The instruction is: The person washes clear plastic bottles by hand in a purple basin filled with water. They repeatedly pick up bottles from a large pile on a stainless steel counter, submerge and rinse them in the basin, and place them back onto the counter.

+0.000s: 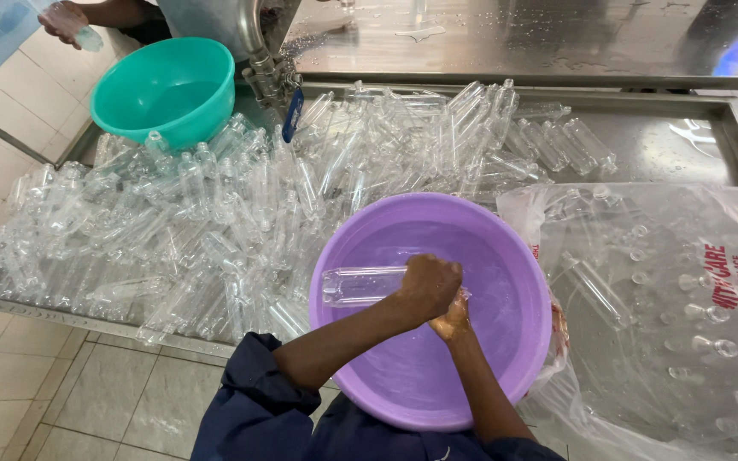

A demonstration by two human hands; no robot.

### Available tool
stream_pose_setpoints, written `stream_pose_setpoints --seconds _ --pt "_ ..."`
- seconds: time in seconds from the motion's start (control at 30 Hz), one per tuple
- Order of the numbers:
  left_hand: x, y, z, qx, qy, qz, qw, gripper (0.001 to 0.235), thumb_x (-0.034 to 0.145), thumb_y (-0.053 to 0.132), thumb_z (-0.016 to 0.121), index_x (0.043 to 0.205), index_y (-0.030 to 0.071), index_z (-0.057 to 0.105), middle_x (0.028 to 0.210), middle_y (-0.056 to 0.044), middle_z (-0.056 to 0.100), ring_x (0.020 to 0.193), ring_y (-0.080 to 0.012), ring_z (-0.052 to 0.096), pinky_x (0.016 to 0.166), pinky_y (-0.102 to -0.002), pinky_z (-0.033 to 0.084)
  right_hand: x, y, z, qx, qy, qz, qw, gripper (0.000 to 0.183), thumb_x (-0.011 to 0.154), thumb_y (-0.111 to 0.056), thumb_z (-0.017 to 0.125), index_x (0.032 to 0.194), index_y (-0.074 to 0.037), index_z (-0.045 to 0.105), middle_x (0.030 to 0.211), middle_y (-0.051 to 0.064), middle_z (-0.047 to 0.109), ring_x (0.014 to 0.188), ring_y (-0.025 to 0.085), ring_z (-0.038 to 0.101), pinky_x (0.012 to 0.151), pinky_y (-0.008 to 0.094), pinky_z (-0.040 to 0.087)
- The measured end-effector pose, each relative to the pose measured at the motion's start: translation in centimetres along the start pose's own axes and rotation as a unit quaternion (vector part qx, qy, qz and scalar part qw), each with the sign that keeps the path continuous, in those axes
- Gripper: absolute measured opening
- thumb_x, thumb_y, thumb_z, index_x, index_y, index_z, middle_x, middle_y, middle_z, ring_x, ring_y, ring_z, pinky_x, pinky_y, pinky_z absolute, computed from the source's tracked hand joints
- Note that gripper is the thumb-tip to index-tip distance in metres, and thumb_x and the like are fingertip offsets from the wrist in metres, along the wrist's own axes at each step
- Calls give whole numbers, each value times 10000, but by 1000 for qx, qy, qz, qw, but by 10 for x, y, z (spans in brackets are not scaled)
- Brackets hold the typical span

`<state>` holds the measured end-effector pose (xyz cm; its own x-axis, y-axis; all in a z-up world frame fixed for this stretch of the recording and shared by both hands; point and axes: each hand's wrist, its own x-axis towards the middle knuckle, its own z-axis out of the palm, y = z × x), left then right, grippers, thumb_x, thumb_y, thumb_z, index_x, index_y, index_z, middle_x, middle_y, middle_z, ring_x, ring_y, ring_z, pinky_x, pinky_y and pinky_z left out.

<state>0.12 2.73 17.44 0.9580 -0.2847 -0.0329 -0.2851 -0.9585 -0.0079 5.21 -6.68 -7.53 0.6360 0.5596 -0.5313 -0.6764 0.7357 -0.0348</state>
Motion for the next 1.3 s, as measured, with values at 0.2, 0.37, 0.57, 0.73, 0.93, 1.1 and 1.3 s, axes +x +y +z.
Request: stream_pose_setpoints --seconds 0.2,0.37,0.57,0.73,0.93,1.1,1.3 --pt "-35 0 -121 -220 67 -36 973 588 1078 491 561 1422 20 640 1051 -250 790 990 -433 782 842 -611 638 -78 18 75 -16 -2 -4 1000 480 1045 -478 696 1245 -46 754 1257 161 791 1134 361 766 958 495 656" --pt "6 -94 34 -630 23 -246 736 410 1057 545 511 1344 252 508 975 -192 728 891 -442 734 790 -532 603 -50 -1 1 45 -104 113 987 718 811 -498 851 1215 77 705 1067 231 741 905 313 766 752 281 707" --pt "2 -121 188 -839 -46 -320 439 360 1042 431 642 1295 178 686 1090 -170 731 966 -365 706 888 -557 613 -116 2 58 76 -204 166 962 930 864 -479 838 1468 150 515 1087 229 673 898 276 740 723 263 688" --pt "0 -67 200 -912 -91 -287 278 220 1005 309 632 1075 115 706 866 -128 701 765 -297 705 771 -457 637 -150 22 101 93 -213 148 961 925 870 -407 847 1578 53 469 1127 173 622 938 257 700 753 243 671" --pt "47 -57 255 -935 -57 -272 221 328 919 448 680 881 138 783 530 -115 533 448 -250 487 431 -365 430 -178 37 125 59 -190 125 972 789 907 -412 800 1534 0 556 1210 226 648 982 287 712 812 244 681" --pt "61 -51 261 -881 -26 -433 191 669 863 387 855 1337 43 532 1103 -224 686 958 -400 730 791 -690 629 -192 37 133 59 -146 52 986 611 941 -332 739 1422 27 625 1295 293 619 1040 338 711 892 308 677" --pt "24 -43 166 -902 -32 -393 176 657 877 417 835 1339 36 565 1132 -230 698 993 -414 731 836 -688 617 -216 50 178 28 -125 13 992 526 1047 -336 648 1414 41 625 1366 353 627 1154 378 707 996 343 639"
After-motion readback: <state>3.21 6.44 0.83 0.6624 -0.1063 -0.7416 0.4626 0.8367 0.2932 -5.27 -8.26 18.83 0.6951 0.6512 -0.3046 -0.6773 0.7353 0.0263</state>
